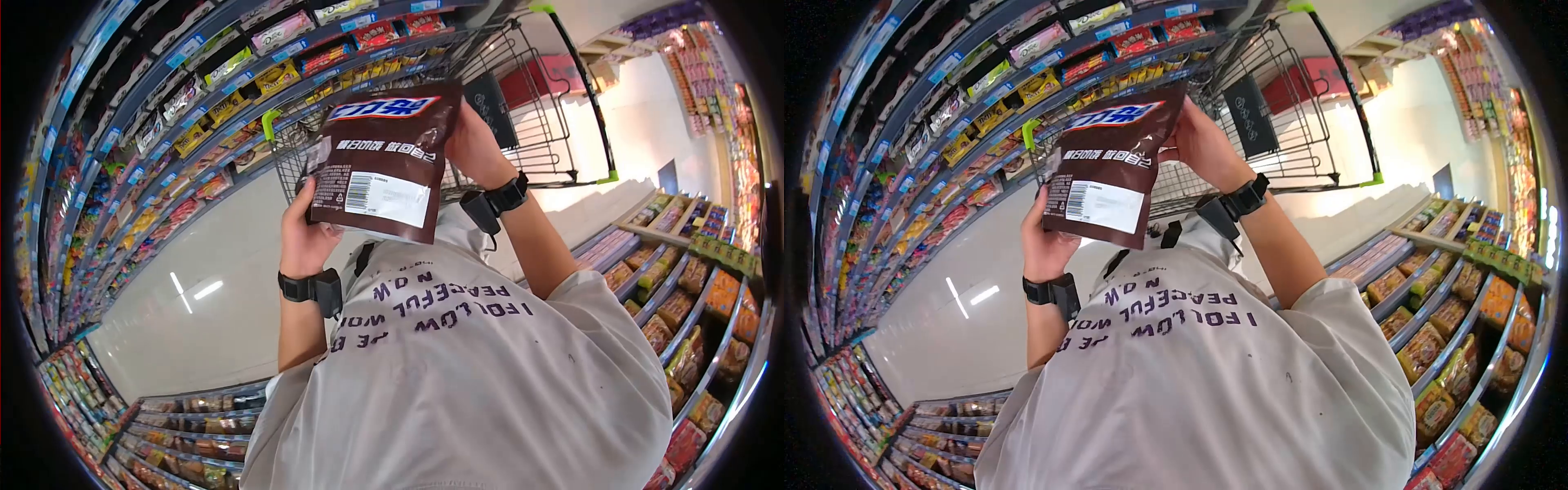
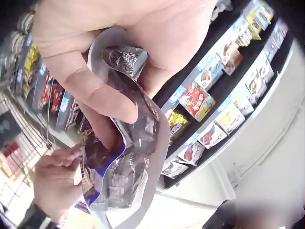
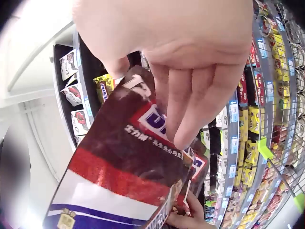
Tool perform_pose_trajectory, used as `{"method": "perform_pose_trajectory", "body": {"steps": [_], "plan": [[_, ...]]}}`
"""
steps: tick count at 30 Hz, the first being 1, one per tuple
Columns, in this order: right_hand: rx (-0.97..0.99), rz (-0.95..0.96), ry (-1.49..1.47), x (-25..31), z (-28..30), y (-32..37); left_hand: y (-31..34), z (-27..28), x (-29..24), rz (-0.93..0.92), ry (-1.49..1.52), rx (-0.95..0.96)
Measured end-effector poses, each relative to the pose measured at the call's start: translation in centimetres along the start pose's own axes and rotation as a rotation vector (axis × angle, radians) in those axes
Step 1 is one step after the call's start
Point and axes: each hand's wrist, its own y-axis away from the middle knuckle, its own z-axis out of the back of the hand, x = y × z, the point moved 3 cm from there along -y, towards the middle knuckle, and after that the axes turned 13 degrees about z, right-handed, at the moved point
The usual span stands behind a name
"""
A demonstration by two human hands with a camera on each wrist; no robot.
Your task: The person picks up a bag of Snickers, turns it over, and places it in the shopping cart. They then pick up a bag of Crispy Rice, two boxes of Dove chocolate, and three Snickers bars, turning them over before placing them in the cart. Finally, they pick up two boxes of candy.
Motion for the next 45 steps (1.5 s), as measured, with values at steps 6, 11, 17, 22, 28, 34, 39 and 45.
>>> {"method": "perform_pose_trajectory", "body": {"steps": [6, 11, 17, 22, 28, 34, 39, 45], "plan": [[0.263, 0.328, 0.342, 1.8, -3.2, -3.1, -0.4, -1.0, 1.4, 0.185, 0.174, 0.324], [0.497, 0.34, 0.41, 3.5, -4.5, -4.4, 0.0, 0.3, 2.8, 0.159, 0.236, 0.206], [0.391, 0.577, 0.908, 5.1, -9.8, -3.9, 1.8, 0.2, 0.3, -0.311, -0.674, -0.069], [0.243, 0.372, 1.081, 2.7, -7.0, -5.5, 3.6, 1.8, -0.1, -0.266, -0.414, 0.233], [0.149, 0.228, 1.023, 2.2, -6.3, -4.7, 2.6, 1.2, -0.1, -0.251, -0.478, -0.192], [0.386, -0.092, 0.818, -0.2, -2.0, -3.6, -0.5, 4.9, -0.4, -0.283, -0.04, -0.161], [0.391, -0.127, 0.793, -2.1, 0.7, -0.7, -4.8, 7.1, 0.7, -0.045, -0.02, -0.313], [0.389, -0.067, 1.024, -0.8, 4.6, 0.5, -11.7, 6.3, 5.5, 0.074, -0.43, -0.352]]}}
